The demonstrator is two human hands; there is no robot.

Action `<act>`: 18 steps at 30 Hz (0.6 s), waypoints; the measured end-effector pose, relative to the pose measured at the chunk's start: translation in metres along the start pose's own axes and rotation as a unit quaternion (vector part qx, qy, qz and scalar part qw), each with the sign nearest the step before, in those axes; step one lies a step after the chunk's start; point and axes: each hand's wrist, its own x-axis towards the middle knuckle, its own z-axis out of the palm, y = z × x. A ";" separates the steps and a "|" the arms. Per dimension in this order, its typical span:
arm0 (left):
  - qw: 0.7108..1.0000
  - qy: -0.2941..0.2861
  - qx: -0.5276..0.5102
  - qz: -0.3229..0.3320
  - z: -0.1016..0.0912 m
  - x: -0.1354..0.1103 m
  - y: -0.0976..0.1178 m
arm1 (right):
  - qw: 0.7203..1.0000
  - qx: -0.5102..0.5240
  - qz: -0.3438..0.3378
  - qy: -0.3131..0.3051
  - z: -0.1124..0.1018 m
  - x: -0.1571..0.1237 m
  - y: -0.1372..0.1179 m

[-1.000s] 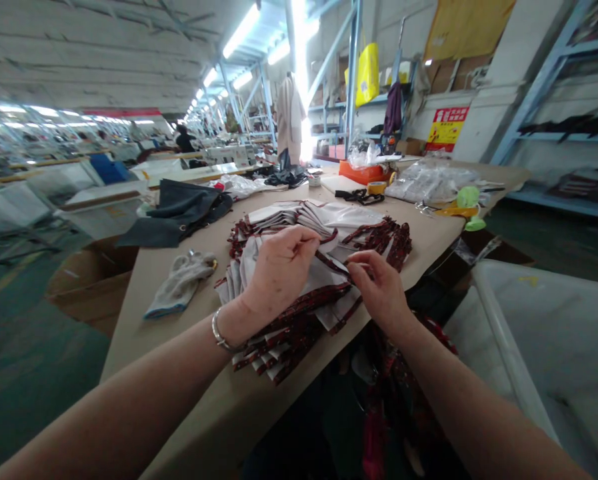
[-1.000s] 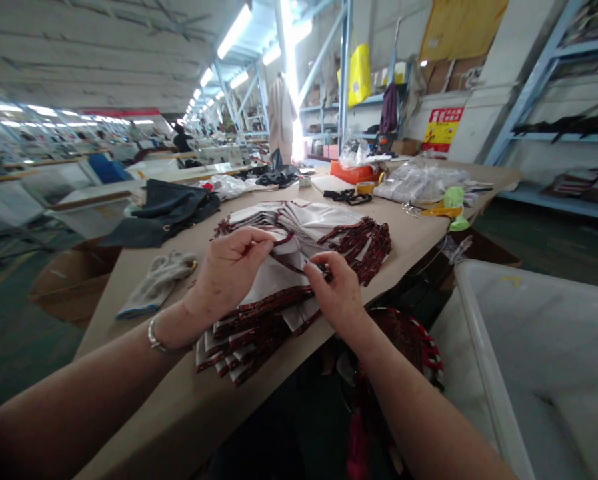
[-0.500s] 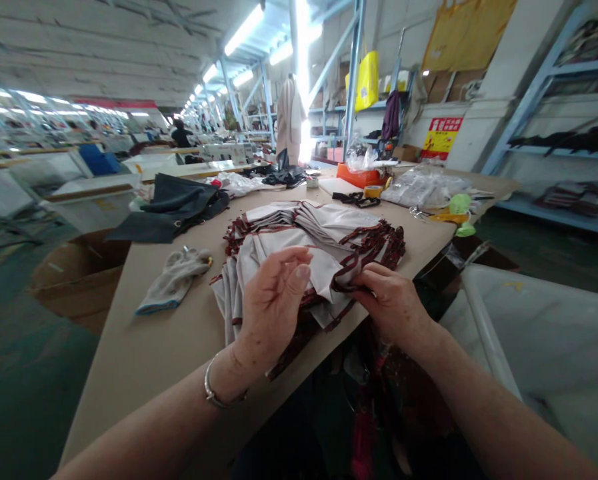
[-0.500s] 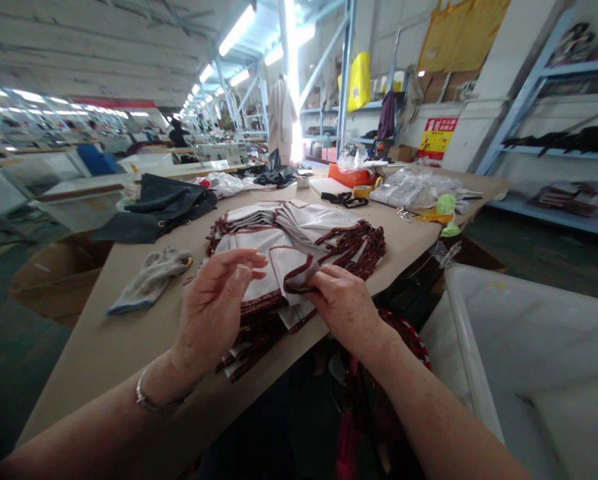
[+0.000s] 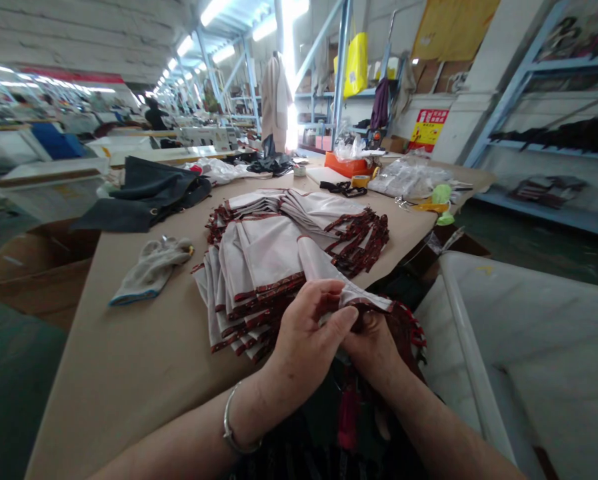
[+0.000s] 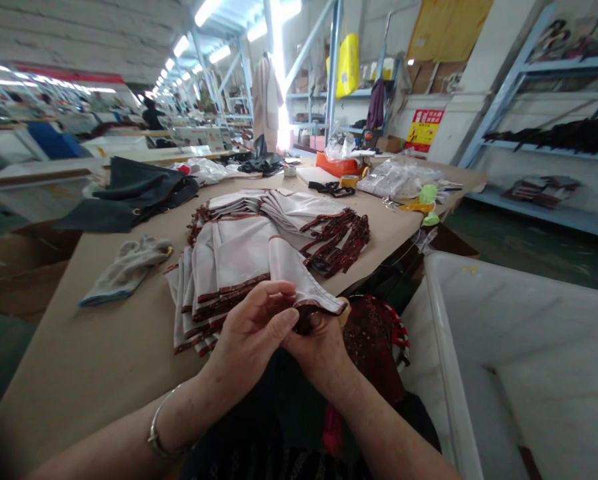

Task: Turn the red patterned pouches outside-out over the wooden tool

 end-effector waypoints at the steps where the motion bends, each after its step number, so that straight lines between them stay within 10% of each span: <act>1: 1.000 -0.006 0.010 -0.016 0.002 0.004 0.001 | 1.000 0.004 -0.003 0.000 -0.002 -0.003 0.002; 10: 0.977 -0.133 0.158 0.052 0.006 0.012 0.008 | 0.976 -0.165 -0.092 -0.110 -0.045 -0.017 -0.006; 18: 0.936 -0.233 0.245 0.103 -0.003 0.012 0.003 | 0.971 -0.193 -0.076 -0.118 -0.041 -0.031 -0.015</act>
